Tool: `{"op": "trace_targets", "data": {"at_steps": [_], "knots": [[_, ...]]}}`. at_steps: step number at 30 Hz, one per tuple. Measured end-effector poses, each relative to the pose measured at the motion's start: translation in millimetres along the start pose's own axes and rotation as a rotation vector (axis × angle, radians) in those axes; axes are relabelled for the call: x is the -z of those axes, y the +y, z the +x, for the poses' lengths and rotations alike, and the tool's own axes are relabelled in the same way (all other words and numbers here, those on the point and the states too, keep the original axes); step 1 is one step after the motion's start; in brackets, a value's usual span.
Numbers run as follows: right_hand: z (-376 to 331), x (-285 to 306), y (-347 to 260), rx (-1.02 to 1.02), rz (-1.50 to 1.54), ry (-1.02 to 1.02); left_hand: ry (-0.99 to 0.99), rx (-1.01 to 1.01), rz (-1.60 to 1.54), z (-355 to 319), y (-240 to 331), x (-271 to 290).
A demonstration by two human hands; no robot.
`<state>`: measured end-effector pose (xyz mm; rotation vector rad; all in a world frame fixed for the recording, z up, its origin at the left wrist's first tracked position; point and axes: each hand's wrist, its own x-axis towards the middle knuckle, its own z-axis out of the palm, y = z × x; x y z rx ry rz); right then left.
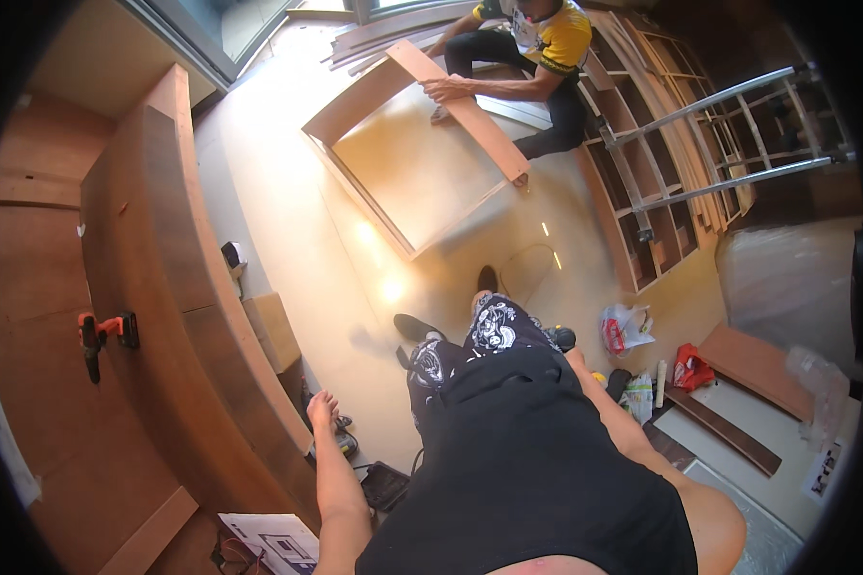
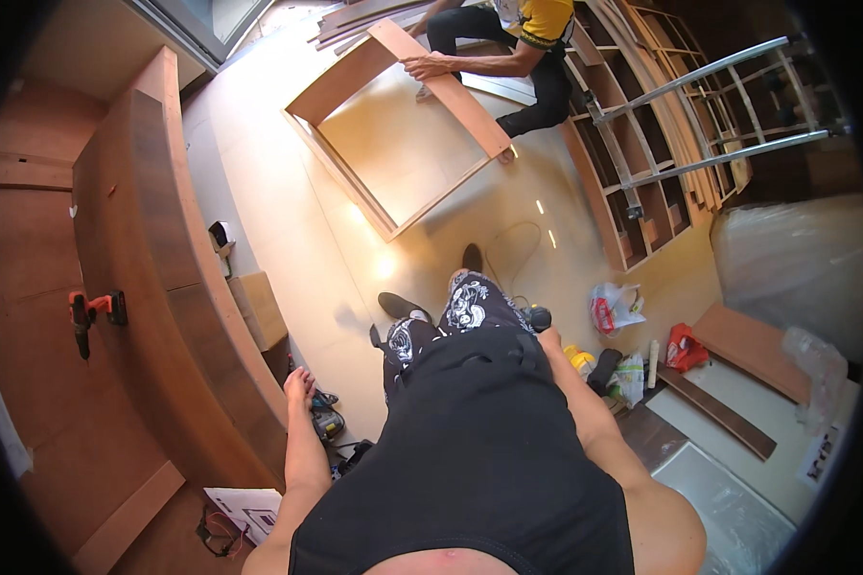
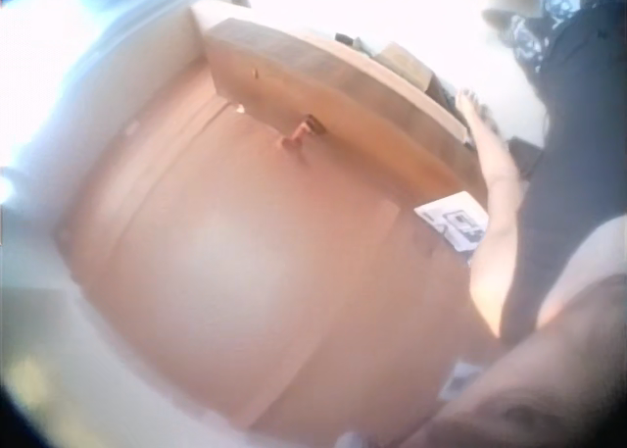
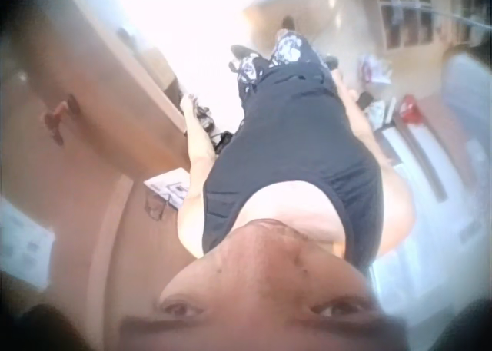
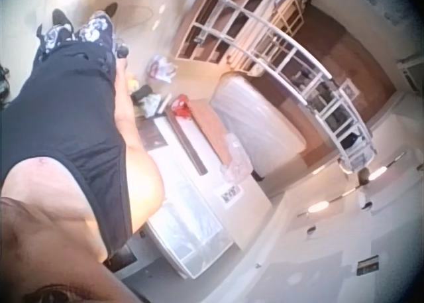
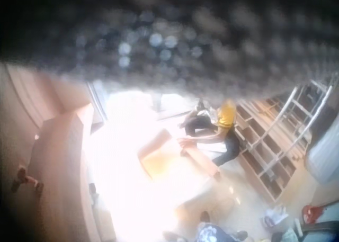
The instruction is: The person assembles a wooden drawer frame by positioning wood panels and driving screws with a power drill while others assist by holding the components.
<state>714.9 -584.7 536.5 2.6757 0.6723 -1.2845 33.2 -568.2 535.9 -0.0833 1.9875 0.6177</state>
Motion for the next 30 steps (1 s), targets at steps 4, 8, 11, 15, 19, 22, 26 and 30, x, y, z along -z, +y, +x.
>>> {"op": "trace_targets", "data": {"at_steps": [4, 8, 11, 15, 19, 22, 26, 30], "knots": [[-22, -11, 12, -0.106, 0.025, -0.064, -0.016, -0.072, -0.188, 7, 5, -21], [-76, 12, -46, -0.141, 0.067, -0.093, -0.174, -0.096, -0.175, -30, 14, -74], [-60, 5, -46, -0.093, 0.128, -0.026, -0.305, -0.143, -0.051, -77, 46, -125], [-26, -23, -39, -0.116, 0.223, -0.032, -0.369, -0.281, 0.259, -107, 101, -156], [-22, -39, -49, -0.128, 0.372, -0.070, -0.280, -0.480, 0.271, -113, 172, -173], [-36, -46, -62, -0.113, 0.446, -0.092, -0.195, -0.741, 0.374, -126, 229, -187], [-57, -67, -62, -0.153, 0.426, -0.074, -0.180, -0.989, 0.496, -158, 306, -215], [-105, -82, -71, -0.252, 0.425, -0.006, -0.097, -1.224, 0.545, -148, 403, -256]]}}
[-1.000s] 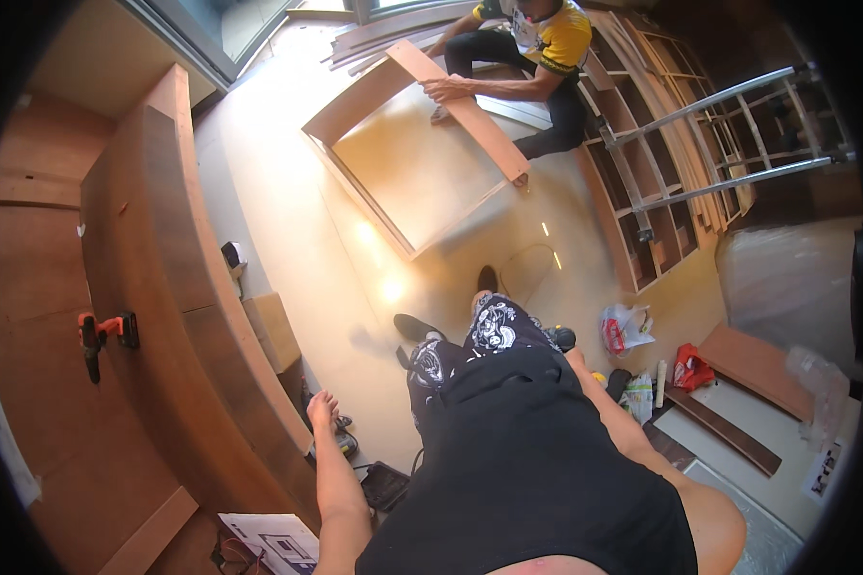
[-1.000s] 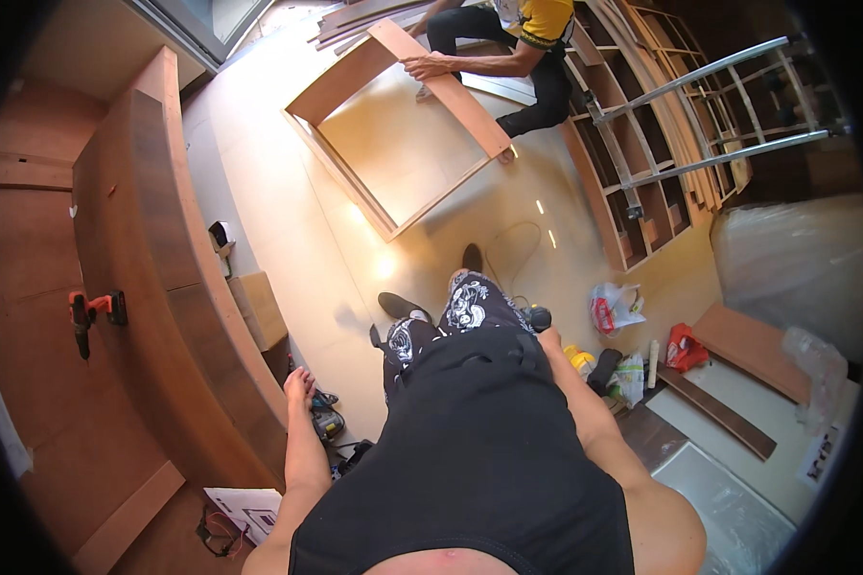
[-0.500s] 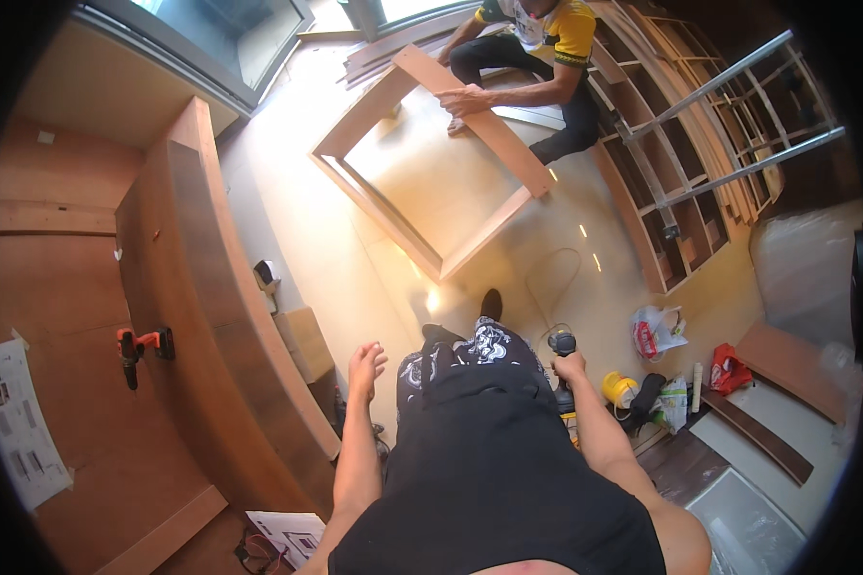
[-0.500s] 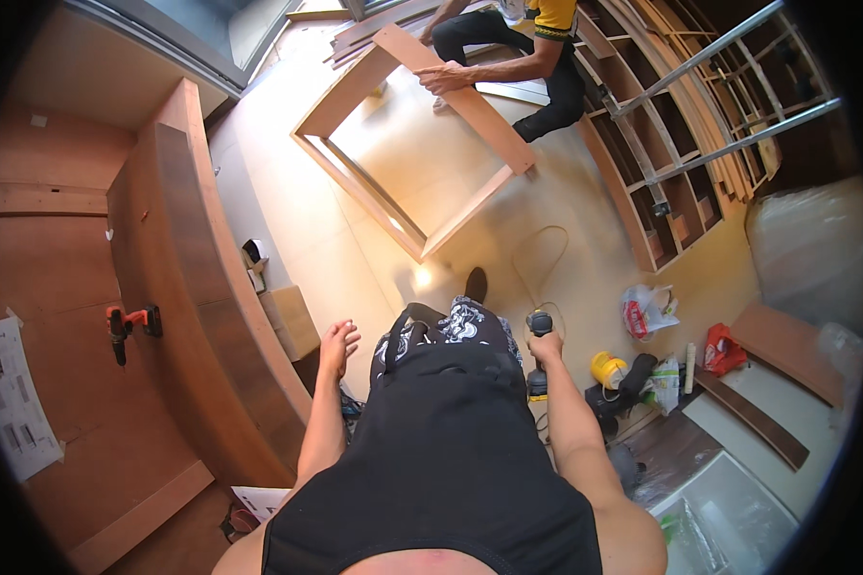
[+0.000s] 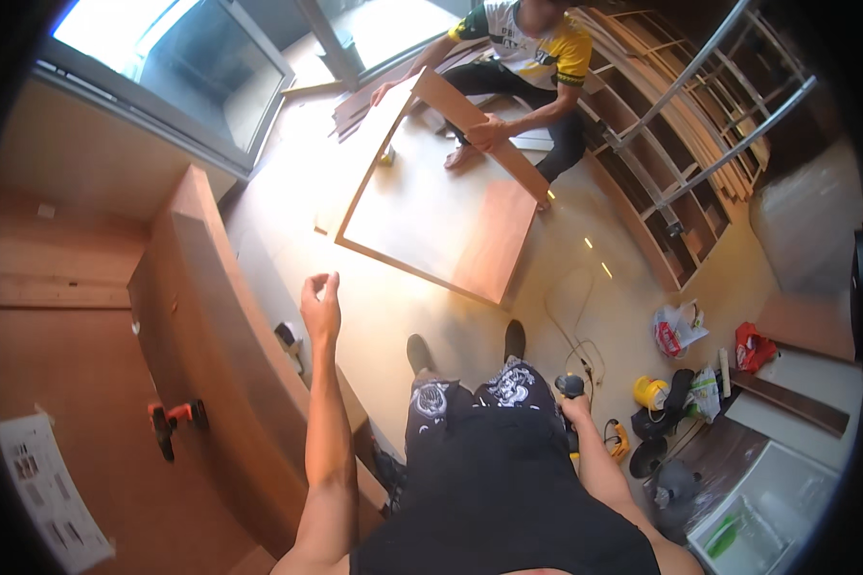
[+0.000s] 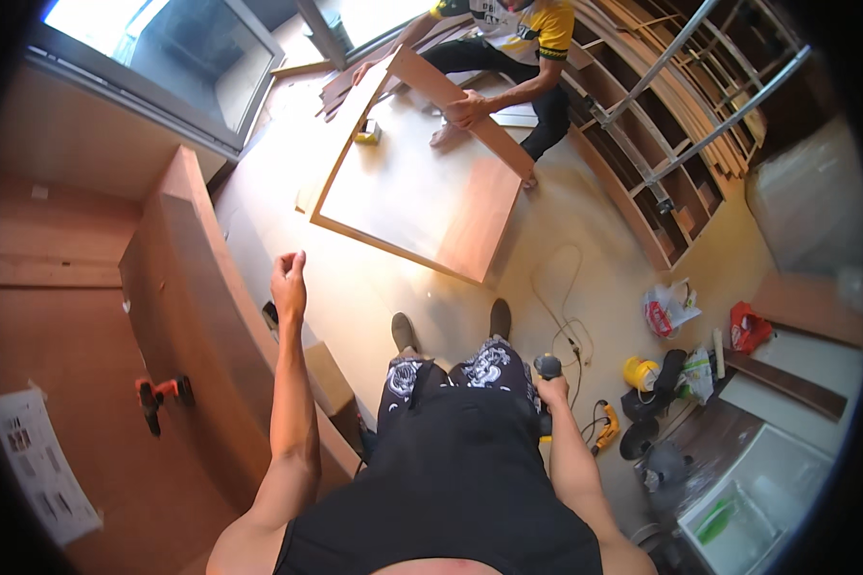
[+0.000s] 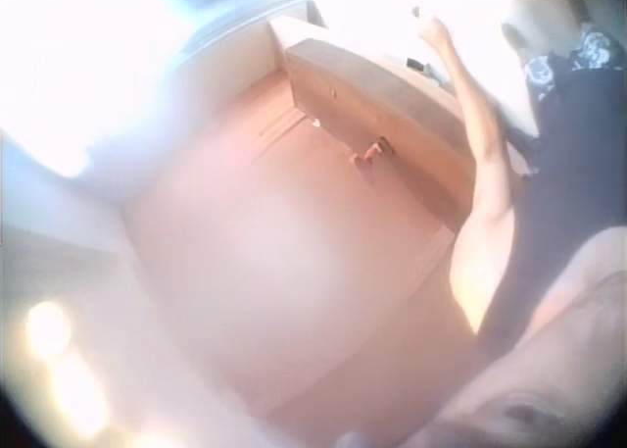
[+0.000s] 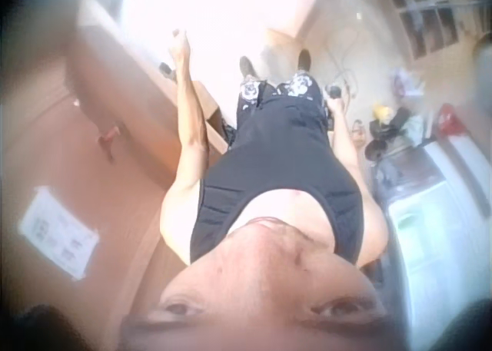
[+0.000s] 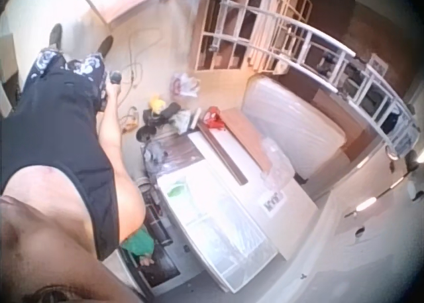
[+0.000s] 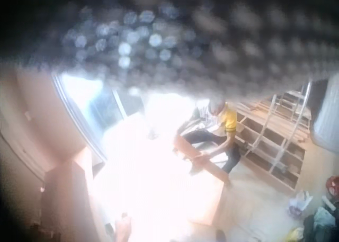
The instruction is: The person assembles a wooden drawer frame by positioning wood panels and driving screws with a power drill while others assist by holding the components.
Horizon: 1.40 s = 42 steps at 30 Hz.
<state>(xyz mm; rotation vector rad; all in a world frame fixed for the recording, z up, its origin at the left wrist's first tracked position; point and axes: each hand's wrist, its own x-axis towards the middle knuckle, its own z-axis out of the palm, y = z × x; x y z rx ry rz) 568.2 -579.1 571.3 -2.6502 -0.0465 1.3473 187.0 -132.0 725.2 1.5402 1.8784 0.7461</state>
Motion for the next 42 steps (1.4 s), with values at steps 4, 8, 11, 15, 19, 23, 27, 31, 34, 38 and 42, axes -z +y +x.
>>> {"op": "trace_targets", "data": {"at_steps": [4, 8, 11, 15, 19, 23, 27, 31, 34, 38, 42], "knots": [[-50, -39, 22, -0.133, 0.140, 0.073, -0.054, -0.095, 0.147, 114, 11, 1], [-113, -97, 51, -0.185, 0.344, 0.221, -0.289, -0.362, 0.430, 198, -17, -34], [-181, -133, 47, -0.227, 0.419, 0.238, -0.552, -0.585, 0.586, 214, -26, -72], [-217, -181, 41, -0.152, 0.427, 0.315, -0.562, -0.688, 0.553, 210, -87, -94], [-243, -208, 48, -0.274, 0.641, 0.244, -0.235, -1.045, 0.693, 192, -130, -139], [-265, -268, 66, -0.289, 0.852, 0.281, -0.447, -1.294, 0.573, 95, -112, -169], [-275, -281, 73, -0.326, 0.925, 0.203, -0.635, -1.467, 0.565, 36, -100, -185], [-271, -301, 91, -0.353, 0.901, 0.214, -0.775, -1.527, 0.585, 6, -96, -191], [-281, -310, 106, -0.382, 0.911, 0.233, -0.849, -1.545, 0.634, 3, -98, -192], [-296, -329, 122, -0.447, 0.912, 0.198, -0.932, -1.547, 0.676, 17, -100, -191], [-306, -362, 125, -0.477, 0.948, 0.255, -1.052, -1.568, 0.649, 50, -99, -208]]}}
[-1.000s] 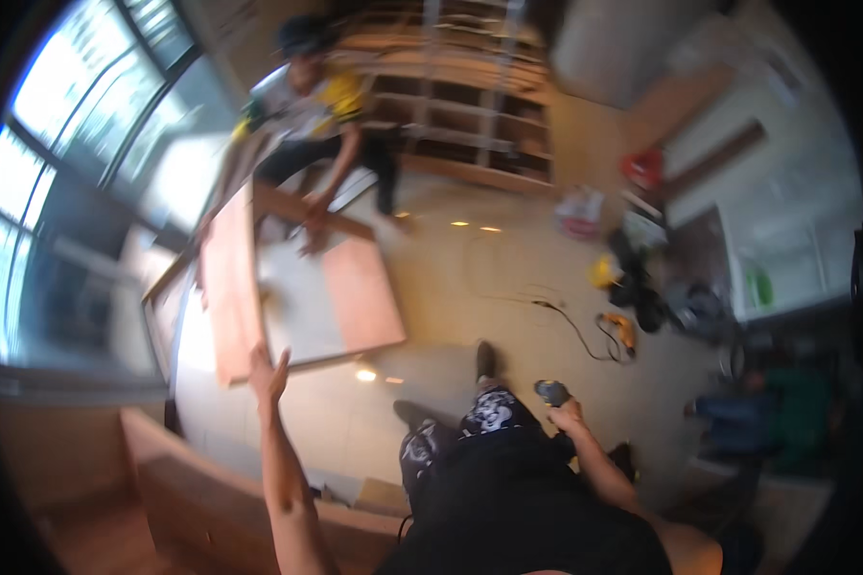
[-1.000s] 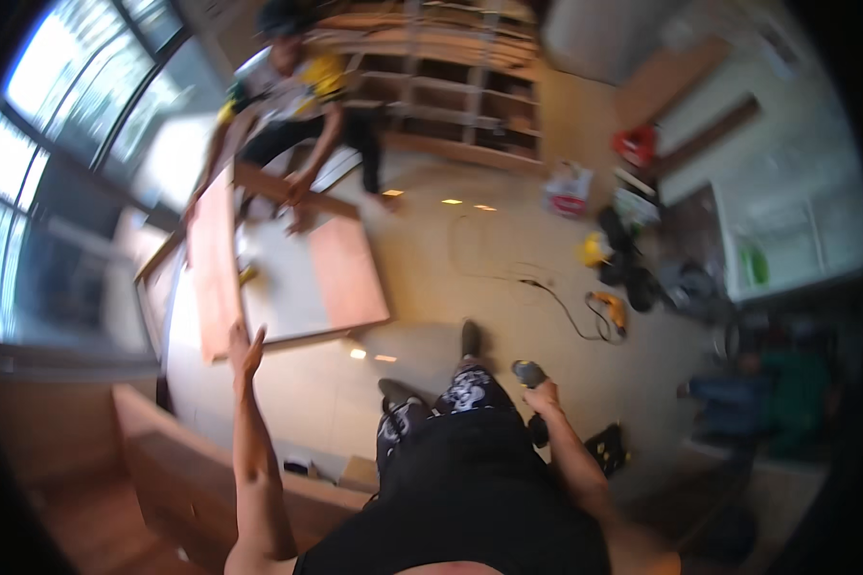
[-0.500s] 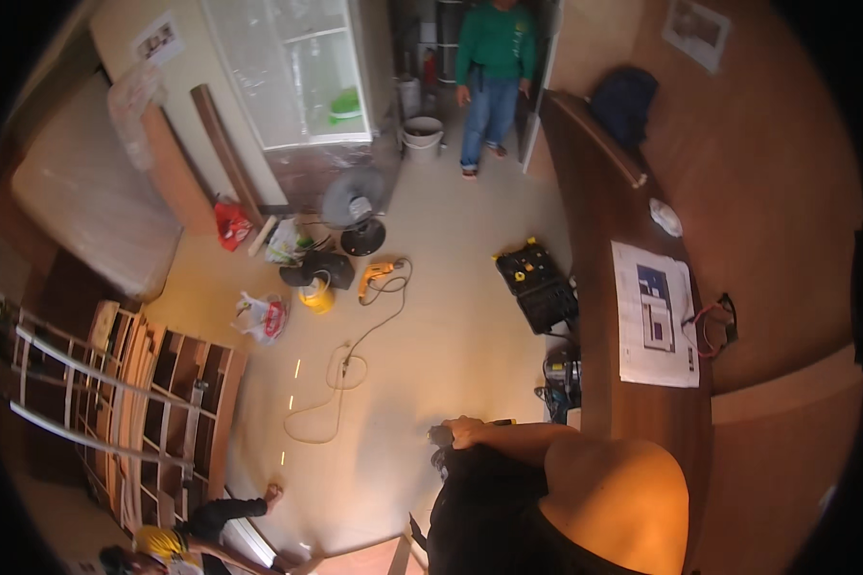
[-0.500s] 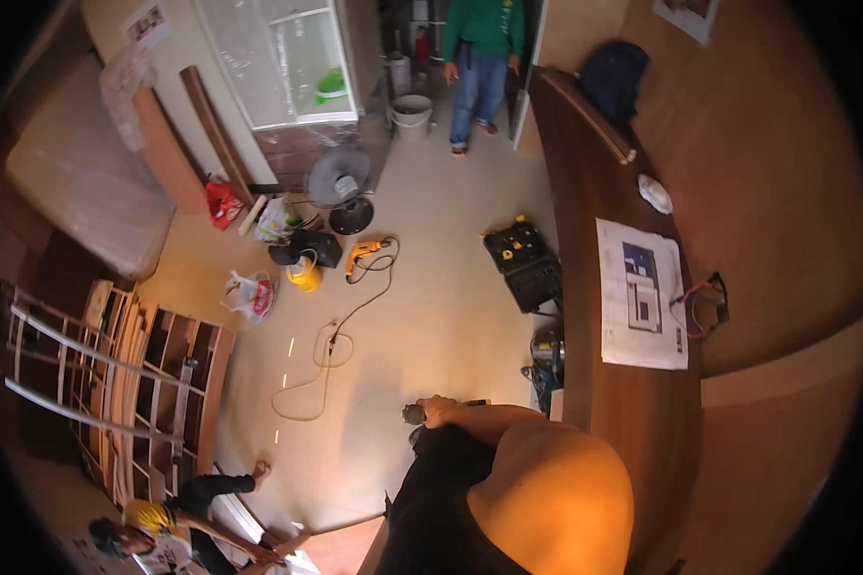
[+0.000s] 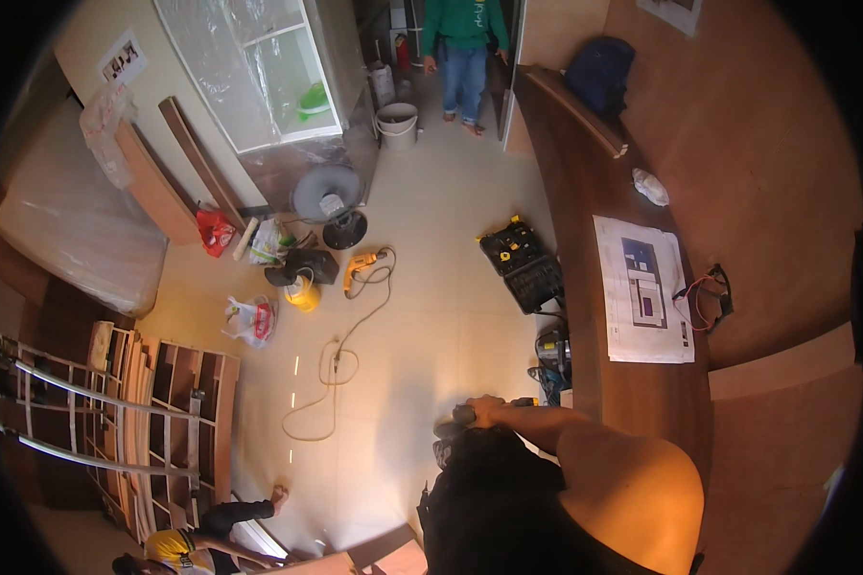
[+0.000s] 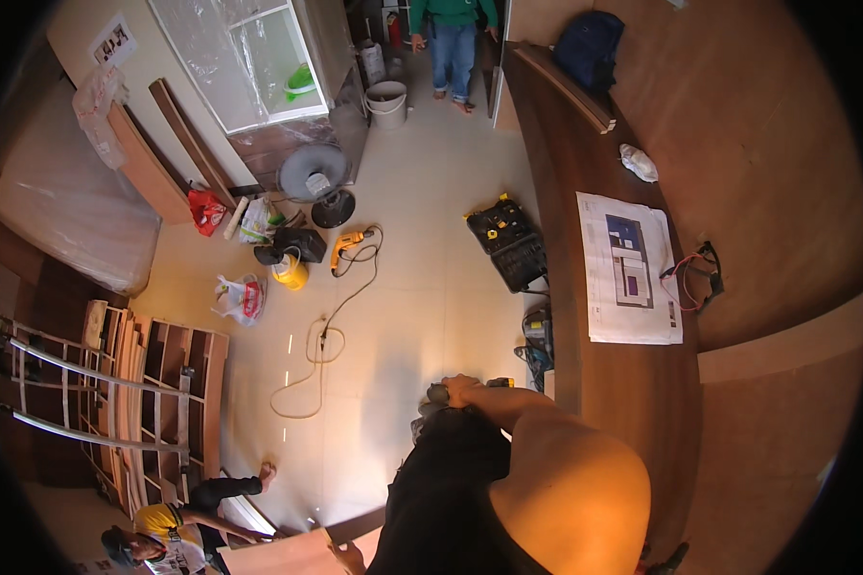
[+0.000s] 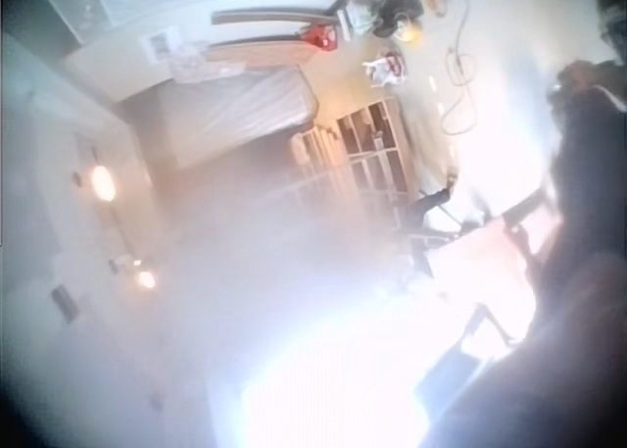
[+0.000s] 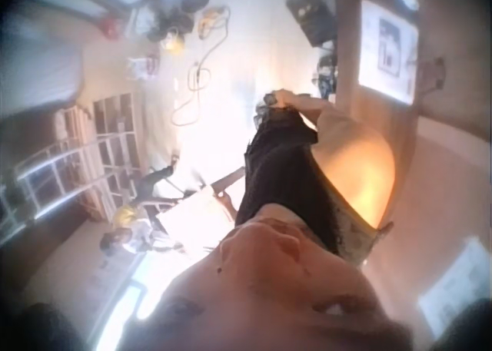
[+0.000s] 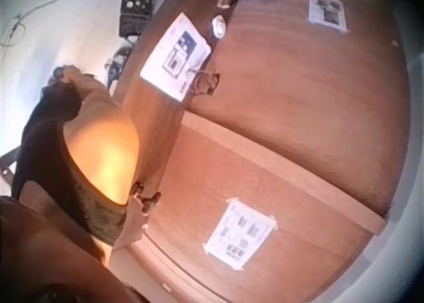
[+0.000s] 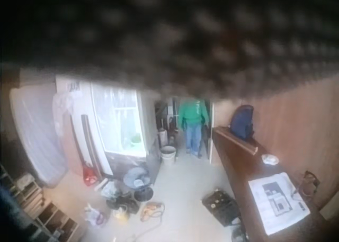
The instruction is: The person assembles a wooden drawer frame by positioning wood panels and driving screws with a power drill while others assist by holding the components.
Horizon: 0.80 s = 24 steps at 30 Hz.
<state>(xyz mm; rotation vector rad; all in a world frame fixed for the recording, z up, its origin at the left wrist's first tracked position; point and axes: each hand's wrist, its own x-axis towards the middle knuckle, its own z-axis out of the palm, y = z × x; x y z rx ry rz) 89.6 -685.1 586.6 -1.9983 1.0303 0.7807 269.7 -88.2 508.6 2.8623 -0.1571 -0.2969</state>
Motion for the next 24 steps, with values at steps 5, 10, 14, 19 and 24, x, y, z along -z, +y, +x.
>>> {"op": "trace_targets", "data": {"at_steps": [5, 10, 14, 19, 24], "knots": [[-21, -31, 41, -0.081, 0.049, 0.048, 0.148, -0.018, -0.237, 5, 42, 28], [-63, -32, 59, -0.119, 0.162, 0.083, 0.117, 0.053, -0.476, -46, 90, 14], [-60, -42, 101, -0.147, 0.176, 0.153, -0.080, 0.111, -0.766, -122, 108, -45], [-38, -48, 93, -0.012, 0.136, 0.162, -0.298, 0.238, -0.754, -198, 127, -42], [-45, -38, 119, -0.081, 0.152, 0.120, -0.397, 0.144, -0.442, -213, 92, -106]]}}
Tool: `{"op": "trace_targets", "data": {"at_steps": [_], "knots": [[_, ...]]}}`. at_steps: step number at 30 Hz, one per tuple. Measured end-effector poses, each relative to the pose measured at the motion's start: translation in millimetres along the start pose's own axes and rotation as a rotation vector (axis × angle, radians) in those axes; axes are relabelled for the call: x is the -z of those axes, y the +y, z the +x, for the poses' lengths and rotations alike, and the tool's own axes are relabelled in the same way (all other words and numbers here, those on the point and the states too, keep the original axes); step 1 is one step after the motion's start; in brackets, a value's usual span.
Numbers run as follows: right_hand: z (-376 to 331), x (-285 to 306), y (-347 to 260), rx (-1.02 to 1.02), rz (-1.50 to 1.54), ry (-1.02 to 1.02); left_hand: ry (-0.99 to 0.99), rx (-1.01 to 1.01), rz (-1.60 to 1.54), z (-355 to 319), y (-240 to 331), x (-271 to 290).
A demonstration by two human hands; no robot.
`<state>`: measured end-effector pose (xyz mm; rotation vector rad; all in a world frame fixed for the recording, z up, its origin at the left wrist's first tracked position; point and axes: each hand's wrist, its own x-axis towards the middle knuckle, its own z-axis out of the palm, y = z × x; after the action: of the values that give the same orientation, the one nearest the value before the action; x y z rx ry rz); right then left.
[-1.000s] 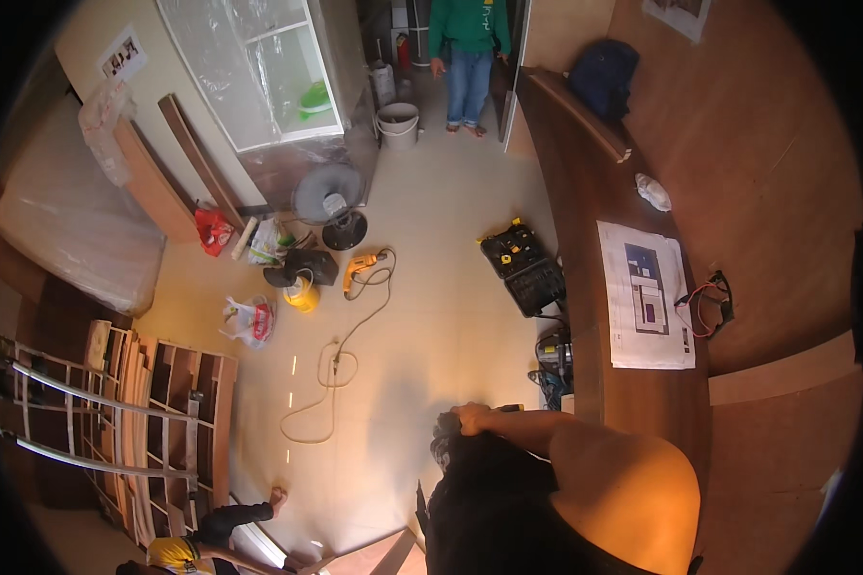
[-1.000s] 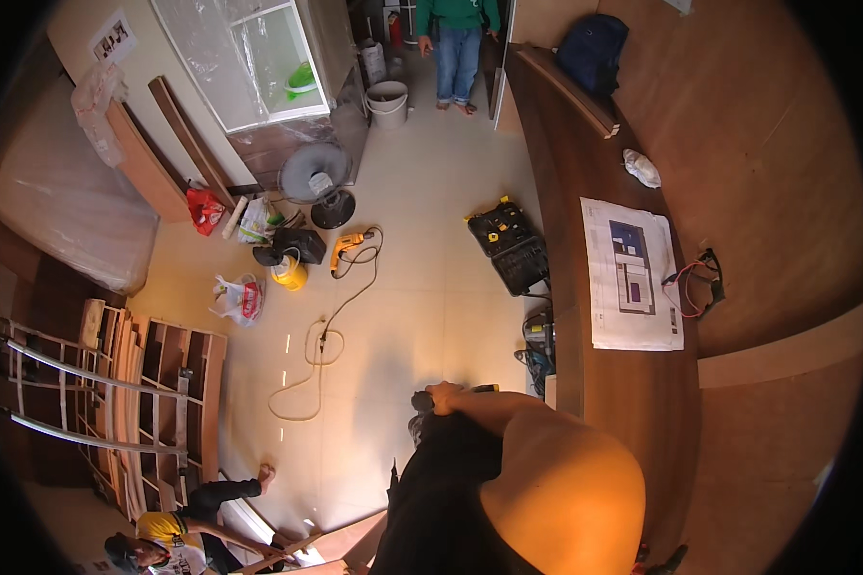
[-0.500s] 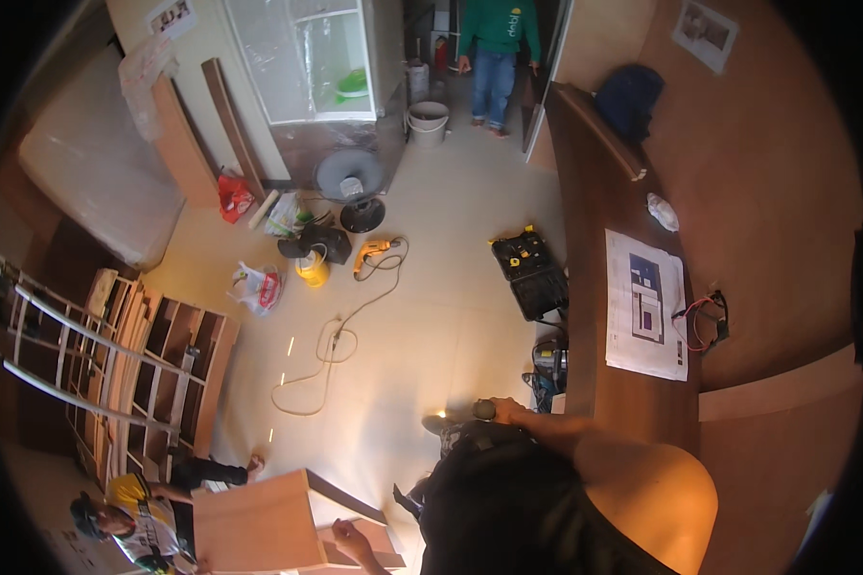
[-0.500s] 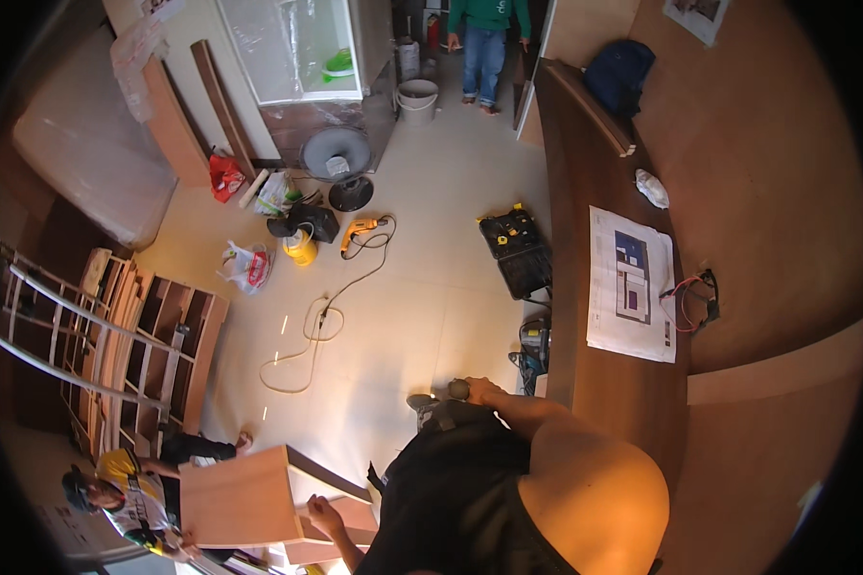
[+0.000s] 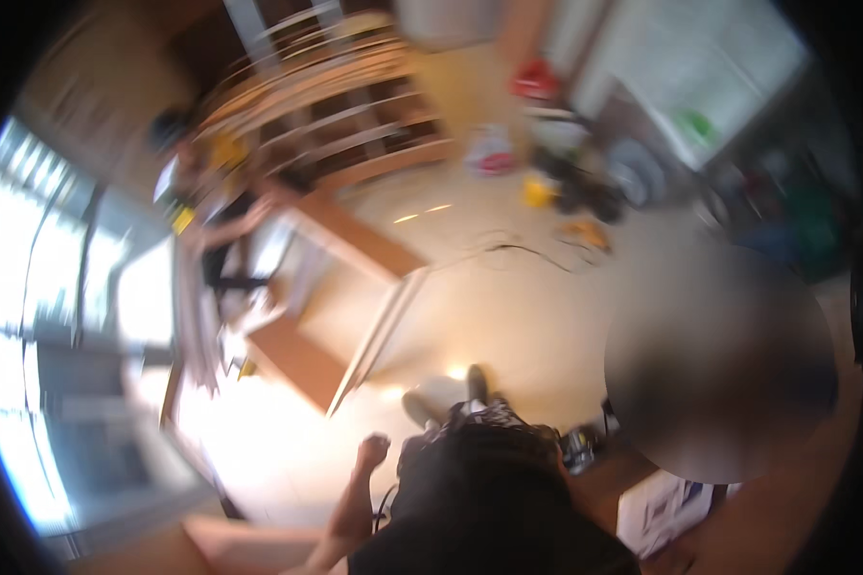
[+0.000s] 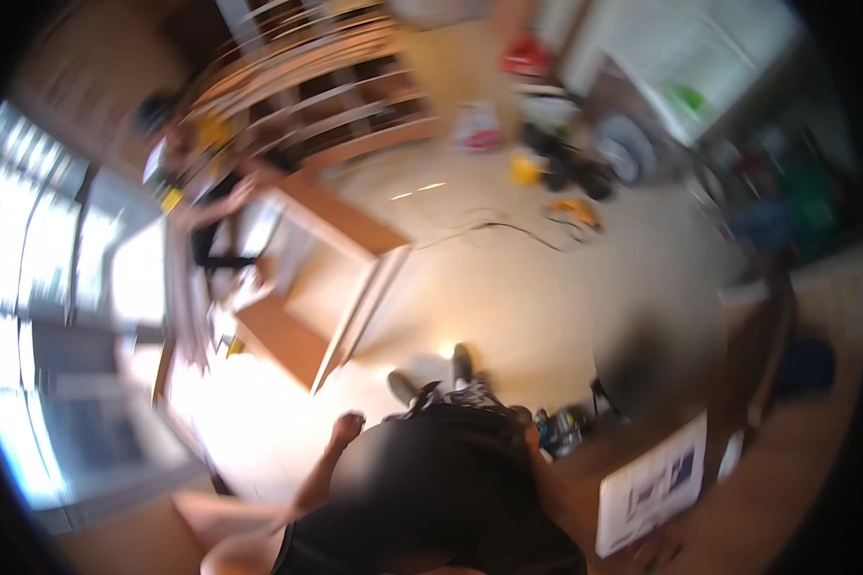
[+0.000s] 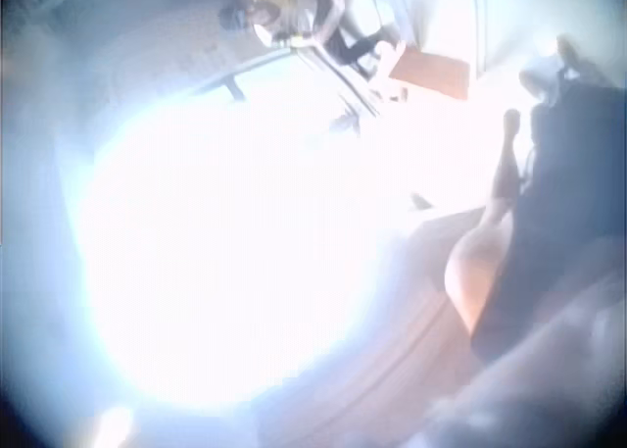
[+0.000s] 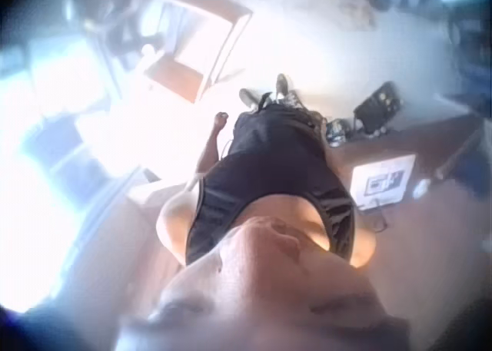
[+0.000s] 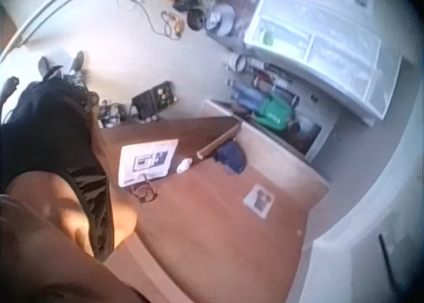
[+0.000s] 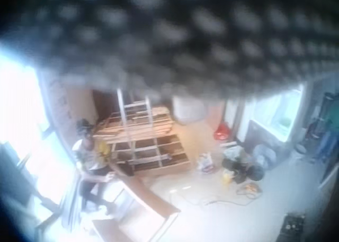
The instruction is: The person assembles a wooden drawer frame by positioning wood panels and driving screws with a power drill while others assist by holding the components.
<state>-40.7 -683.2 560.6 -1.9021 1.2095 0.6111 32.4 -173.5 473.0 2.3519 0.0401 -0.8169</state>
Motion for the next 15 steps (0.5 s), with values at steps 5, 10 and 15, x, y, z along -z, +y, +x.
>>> {"op": "trace_targets", "data": {"at_steps": [5, 10, 15], "knots": [[44, -5, -23, 0.049, -0.200, -0.108, 0.342, 0.444, -0.409, -19, 27, 60], [83, -3, -31, 0.136, -0.354, -0.179, 0.523, 0.452, -0.619, -53, 14, 35], [131, -3, -32, 0.295, -0.484, -0.238, 0.520, 0.559, -0.685, -97, 25, -5]]}}
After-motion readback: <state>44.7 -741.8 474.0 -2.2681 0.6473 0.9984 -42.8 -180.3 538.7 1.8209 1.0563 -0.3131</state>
